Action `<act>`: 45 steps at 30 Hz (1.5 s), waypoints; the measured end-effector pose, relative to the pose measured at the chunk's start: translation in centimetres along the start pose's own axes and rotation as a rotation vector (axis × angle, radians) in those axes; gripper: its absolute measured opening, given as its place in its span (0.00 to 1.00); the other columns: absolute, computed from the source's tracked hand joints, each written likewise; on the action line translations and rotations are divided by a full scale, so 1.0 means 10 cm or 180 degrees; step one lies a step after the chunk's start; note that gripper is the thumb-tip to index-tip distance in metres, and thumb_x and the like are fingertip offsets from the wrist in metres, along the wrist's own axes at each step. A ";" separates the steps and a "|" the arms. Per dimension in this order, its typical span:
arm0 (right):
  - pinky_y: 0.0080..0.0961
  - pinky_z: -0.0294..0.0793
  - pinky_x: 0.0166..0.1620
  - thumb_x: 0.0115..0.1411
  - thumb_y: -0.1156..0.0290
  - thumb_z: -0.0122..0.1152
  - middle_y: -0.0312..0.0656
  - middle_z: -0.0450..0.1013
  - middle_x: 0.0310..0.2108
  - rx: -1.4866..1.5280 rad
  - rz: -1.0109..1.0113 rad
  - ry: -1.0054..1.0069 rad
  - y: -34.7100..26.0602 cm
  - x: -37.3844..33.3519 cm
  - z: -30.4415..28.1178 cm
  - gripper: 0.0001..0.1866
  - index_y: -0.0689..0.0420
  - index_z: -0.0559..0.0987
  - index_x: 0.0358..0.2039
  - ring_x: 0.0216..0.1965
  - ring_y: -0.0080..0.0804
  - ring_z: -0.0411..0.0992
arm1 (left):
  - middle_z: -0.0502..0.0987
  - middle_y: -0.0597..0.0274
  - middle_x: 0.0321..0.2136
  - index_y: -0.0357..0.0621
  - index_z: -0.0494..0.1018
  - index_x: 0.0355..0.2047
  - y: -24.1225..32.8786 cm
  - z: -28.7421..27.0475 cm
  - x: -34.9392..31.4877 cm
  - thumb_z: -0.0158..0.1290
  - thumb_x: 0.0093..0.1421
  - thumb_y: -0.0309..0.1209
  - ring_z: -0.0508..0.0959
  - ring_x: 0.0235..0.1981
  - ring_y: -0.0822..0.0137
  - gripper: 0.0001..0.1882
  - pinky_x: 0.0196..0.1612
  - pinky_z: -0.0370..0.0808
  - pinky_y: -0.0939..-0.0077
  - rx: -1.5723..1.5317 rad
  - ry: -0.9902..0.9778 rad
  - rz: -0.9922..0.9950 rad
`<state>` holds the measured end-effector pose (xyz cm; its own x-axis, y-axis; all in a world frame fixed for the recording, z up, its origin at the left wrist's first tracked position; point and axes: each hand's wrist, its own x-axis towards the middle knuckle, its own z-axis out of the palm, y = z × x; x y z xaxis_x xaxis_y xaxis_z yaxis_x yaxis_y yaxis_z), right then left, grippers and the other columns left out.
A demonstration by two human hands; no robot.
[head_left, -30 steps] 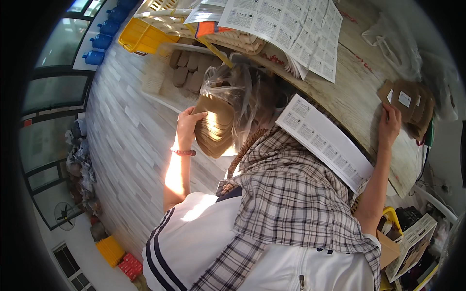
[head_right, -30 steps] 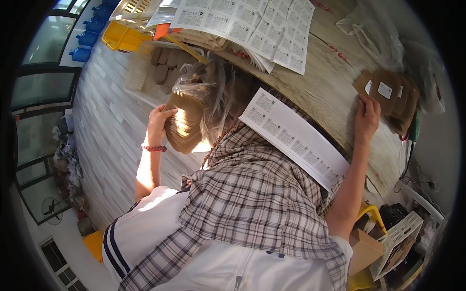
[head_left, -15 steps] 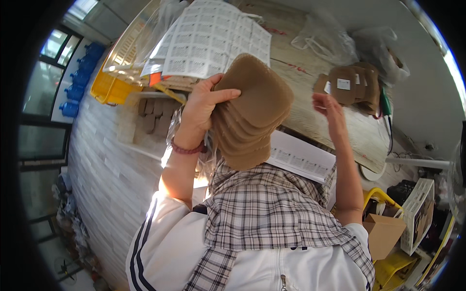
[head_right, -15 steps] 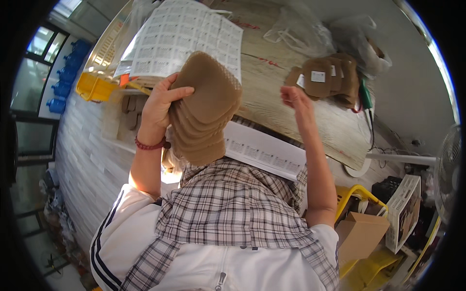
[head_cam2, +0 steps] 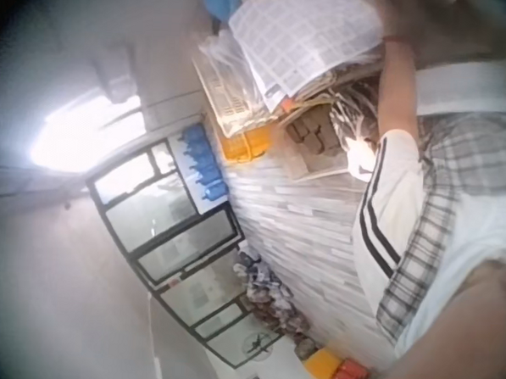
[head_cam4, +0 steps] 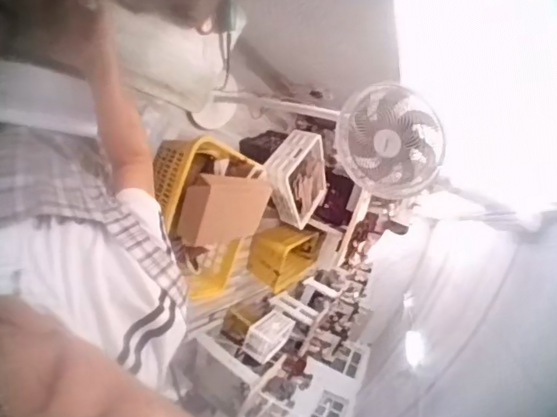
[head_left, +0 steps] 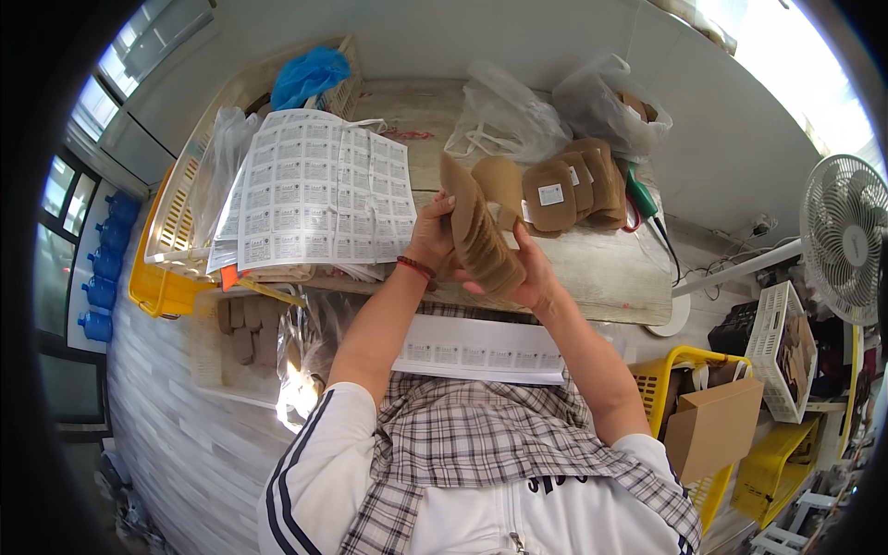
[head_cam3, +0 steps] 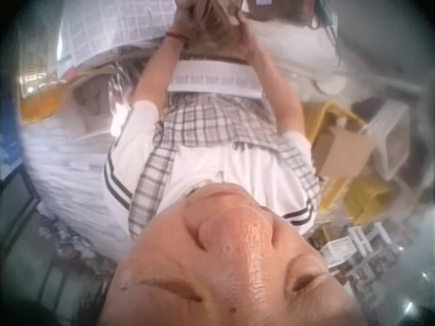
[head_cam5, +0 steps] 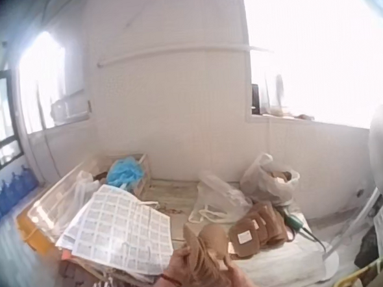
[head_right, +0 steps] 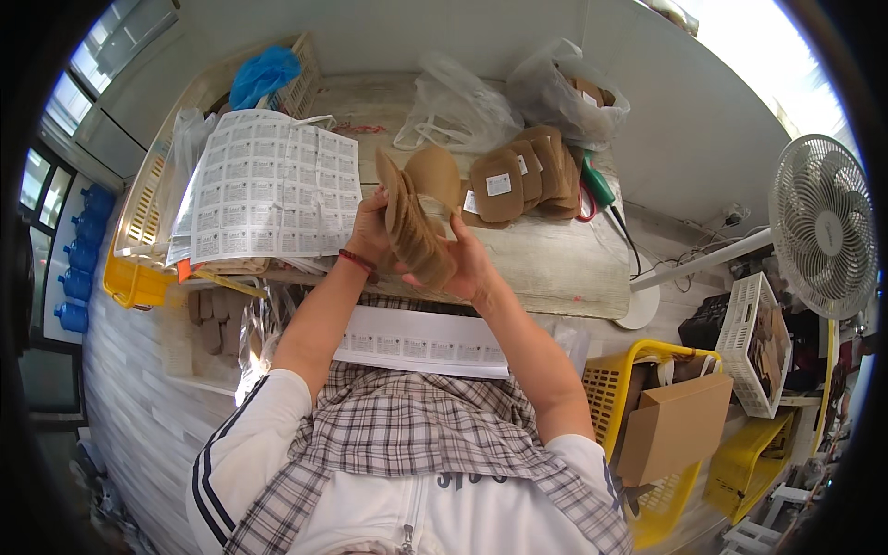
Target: The person applies adhesive labels to small brown pads at a workbench. They peel labels from a sheet, place them on the pads, and stack the labeled pads. The person also handles a plastic bag and retrieves more pads from a basket.
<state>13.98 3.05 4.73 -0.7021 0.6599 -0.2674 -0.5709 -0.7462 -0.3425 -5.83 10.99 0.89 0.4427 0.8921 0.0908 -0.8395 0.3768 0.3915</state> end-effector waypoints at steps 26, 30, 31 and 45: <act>0.25 0.72 0.55 0.62 0.68 0.69 0.39 0.74 0.50 -0.2730 -0.2197 0.1780 0.33 0.15 -0.20 0.25 0.61 0.71 0.56 0.52 0.28 0.72 | 0.71 0.57 0.59 0.36 0.61 0.64 -0.02 0.32 -0.71 0.60 0.62 0.26 0.71 0.59 0.64 0.32 0.64 0.66 0.69 0.1497 0.0680 0.0059; 0.28 0.69 0.60 0.55 0.73 0.74 0.41 0.67 0.57 -0.2958 -0.2888 0.1452 0.40 0.07 0.03 0.39 0.58 0.62 0.63 0.57 0.32 0.67 | 0.71 0.57 0.58 0.38 0.61 0.64 -0.09 0.42 -0.72 0.62 0.56 0.18 0.72 0.58 0.66 0.36 0.62 0.68 0.71 0.2138 0.0370 0.0414; 0.30 0.68 0.61 0.51 0.74 0.76 0.42 0.65 0.59 -0.3040 -0.3088 0.1292 0.37 0.05 0.02 0.45 0.58 0.58 0.65 0.58 0.33 0.66 | 0.72 0.58 0.58 0.39 0.60 0.64 -0.07 0.41 -0.74 0.63 0.54 0.17 0.72 0.57 0.67 0.38 0.62 0.68 0.71 0.2248 0.0260 0.0382; 0.31 0.69 0.58 0.48 0.64 0.81 0.41 0.67 0.54 -0.3484 -0.2867 0.0601 0.38 0.08 0.02 0.56 0.53 0.54 0.72 0.55 0.33 0.68 | 0.69 0.57 0.59 0.43 0.62 0.64 -0.28 0.37 -0.80 0.64 0.51 0.17 0.71 0.59 0.67 0.40 0.63 0.69 0.69 0.2553 0.0087 0.0524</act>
<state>11.11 0.72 3.41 -0.1673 0.9303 0.3266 -0.1125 0.3110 -0.9437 -5.86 1.92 2.44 0.3170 0.9300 0.1860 -0.4079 -0.0434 0.9120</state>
